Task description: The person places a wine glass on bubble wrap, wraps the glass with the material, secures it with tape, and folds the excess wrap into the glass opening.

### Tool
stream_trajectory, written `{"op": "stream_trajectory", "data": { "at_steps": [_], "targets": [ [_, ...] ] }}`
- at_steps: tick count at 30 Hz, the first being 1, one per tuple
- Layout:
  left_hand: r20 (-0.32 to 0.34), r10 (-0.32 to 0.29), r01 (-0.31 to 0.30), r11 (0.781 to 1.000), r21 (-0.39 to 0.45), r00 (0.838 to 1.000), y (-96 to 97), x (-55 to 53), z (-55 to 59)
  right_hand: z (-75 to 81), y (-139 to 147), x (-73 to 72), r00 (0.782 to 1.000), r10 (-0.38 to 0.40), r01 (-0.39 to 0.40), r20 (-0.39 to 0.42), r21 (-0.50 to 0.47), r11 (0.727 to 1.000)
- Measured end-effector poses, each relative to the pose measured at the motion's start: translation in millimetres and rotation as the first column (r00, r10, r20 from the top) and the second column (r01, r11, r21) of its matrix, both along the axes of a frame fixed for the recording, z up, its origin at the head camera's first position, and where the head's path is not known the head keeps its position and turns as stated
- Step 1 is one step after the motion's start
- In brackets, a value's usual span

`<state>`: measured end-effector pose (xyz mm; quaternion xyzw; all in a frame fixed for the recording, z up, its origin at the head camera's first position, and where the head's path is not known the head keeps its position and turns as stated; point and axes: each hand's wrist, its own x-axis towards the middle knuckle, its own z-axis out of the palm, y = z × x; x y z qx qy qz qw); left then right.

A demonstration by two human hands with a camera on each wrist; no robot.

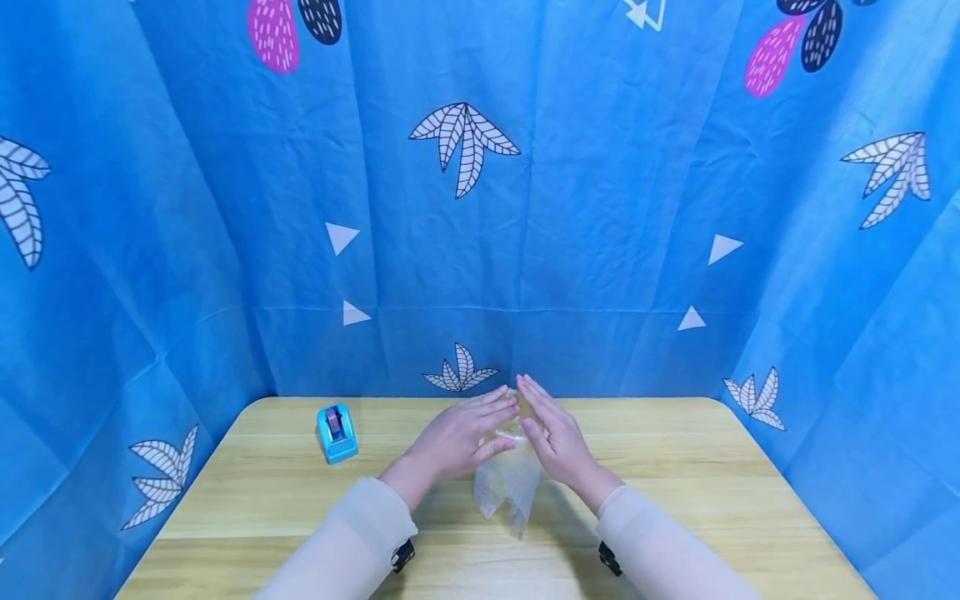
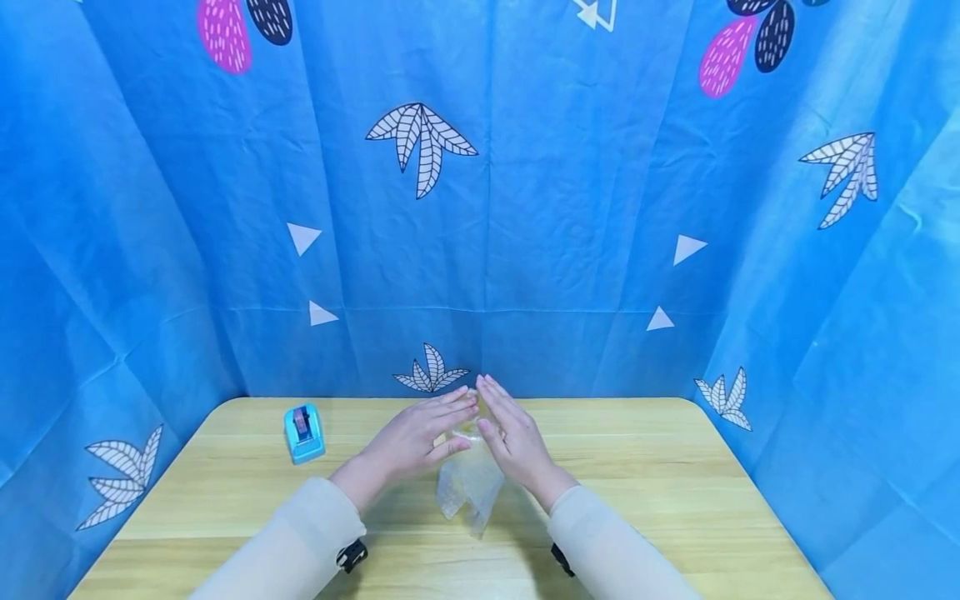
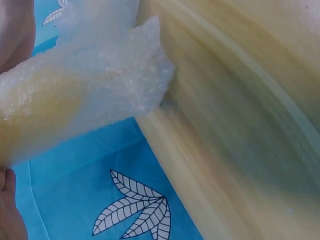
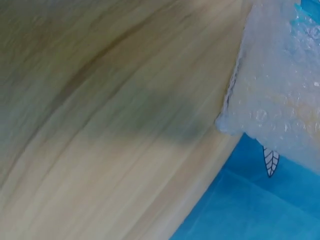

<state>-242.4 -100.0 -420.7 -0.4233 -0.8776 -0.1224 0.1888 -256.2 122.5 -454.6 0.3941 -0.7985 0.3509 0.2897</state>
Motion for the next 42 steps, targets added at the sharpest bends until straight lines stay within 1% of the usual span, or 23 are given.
{"op": "stream_trajectory", "data": {
  "at_steps": [4,10,14,16,20,24,31,34,42],
  "targets": [
    [0.025,-0.005,0.005,1.0,0.019,1.0,-0.6,3.3,0.9,3.6,4.6,1.0,0.998,0.018,-0.016,-0.062,0.042,0.999],
    [0.013,-0.022,0.021,0.999,0.043,1.0,-7.5,10.7,-0.7,9.1,15.0,6.4,0.989,0.051,-0.032,-0.14,0.135,0.99],
    [-0.024,-0.022,0.024,0.996,0.081,0.999,-13.1,13.1,-1.5,11.6,22.1,7.3,0.975,0.075,-0.033,-0.208,0.198,0.98],
    [-0.05,-0.023,0.029,0.994,0.106,0.998,-15.7,13.4,-2.2,11.5,24.0,6.7,0.969,0.092,-0.039,-0.229,0.225,0.974],
    [-0.098,-0.041,0.053,0.991,0.124,0.994,-18.0,9.7,-6.9,9.7,25.2,4.0,0.956,0.118,-0.049,-0.27,0.248,0.967],
    [-0.118,-0.062,0.077,0.989,0.127,0.991,-15.9,6.2,-11.1,7.8,25.9,2.3,0.95,0.115,-0.042,-0.29,0.245,0.969],
    [-0.124,-0.059,0.074,0.991,0.115,0.99,-11.5,6.5,-11.1,5.3,28.9,1.1,0.947,0.106,-0.03,-0.302,0.245,0.969],
    [-0.119,-0.051,0.065,0.991,0.115,0.992,-12.0,8.1,-9.3,7.0,29.6,0.8,0.947,0.113,-0.033,-0.302,0.258,0.966],
    [-0.076,-0.029,0.035,0.995,0.09,0.997,-15.0,12.2,-4.8,14.1,32.3,0.1,0.948,0.118,-0.03,-0.296,0.285,0.958]
  ]
}}
